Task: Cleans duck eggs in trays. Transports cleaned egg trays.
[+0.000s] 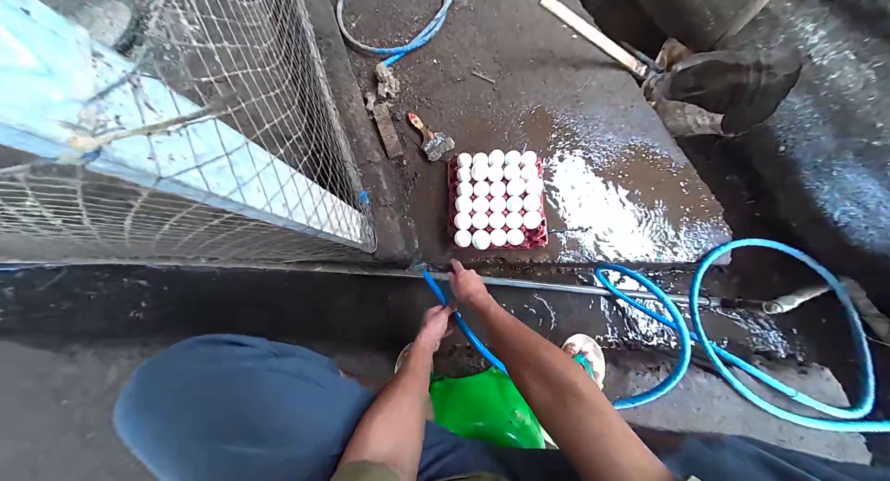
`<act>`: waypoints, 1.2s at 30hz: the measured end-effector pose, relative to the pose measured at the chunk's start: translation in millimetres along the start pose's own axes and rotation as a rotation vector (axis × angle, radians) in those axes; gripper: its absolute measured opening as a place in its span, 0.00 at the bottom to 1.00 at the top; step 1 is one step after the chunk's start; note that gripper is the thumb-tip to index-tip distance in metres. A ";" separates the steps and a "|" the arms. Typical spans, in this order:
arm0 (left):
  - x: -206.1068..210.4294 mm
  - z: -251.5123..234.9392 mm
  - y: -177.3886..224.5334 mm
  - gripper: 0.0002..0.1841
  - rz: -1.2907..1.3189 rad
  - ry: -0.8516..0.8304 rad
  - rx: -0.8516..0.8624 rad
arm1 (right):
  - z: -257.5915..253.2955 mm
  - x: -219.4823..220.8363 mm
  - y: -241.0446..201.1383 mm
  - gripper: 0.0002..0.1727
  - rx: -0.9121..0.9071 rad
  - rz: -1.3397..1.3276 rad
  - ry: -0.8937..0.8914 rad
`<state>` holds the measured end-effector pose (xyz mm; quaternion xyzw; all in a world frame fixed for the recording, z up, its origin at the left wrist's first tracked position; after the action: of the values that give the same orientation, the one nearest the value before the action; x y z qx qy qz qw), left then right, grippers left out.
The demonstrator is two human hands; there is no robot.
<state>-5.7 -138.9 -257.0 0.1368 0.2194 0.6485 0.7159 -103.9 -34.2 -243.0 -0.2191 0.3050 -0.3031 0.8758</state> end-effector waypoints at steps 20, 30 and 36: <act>1.5 -63.5 147.0 0.22 -0.530 0.428 0.406 | 14.1 -274.3 171.6 0.28 0.225 -0.735 1.027; 17.0 -141.2 239.4 0.30 -0.559 0.369 0.377 | -70.2 -251.7 127.7 0.27 0.129 -0.403 0.576; 21.6 -160.2 244.5 0.31 -0.463 0.358 0.343 | -83.2 -248.3 133.5 0.29 0.200 -0.464 0.604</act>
<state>-295.4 -102.1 -281.2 0.0859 0.4728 0.4361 0.7609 -262.9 210.4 -278.9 -0.0967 0.4606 -0.5719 0.6719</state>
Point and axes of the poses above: each hand's wrist, its own z-axis away from the middle knuckle, its own x-axis out of the palm, y = z × x, the point moved 6 cm from there along -z, towards the middle knuckle, and after that the axes turned 7 degrees about -z, right-handed, at the moved point
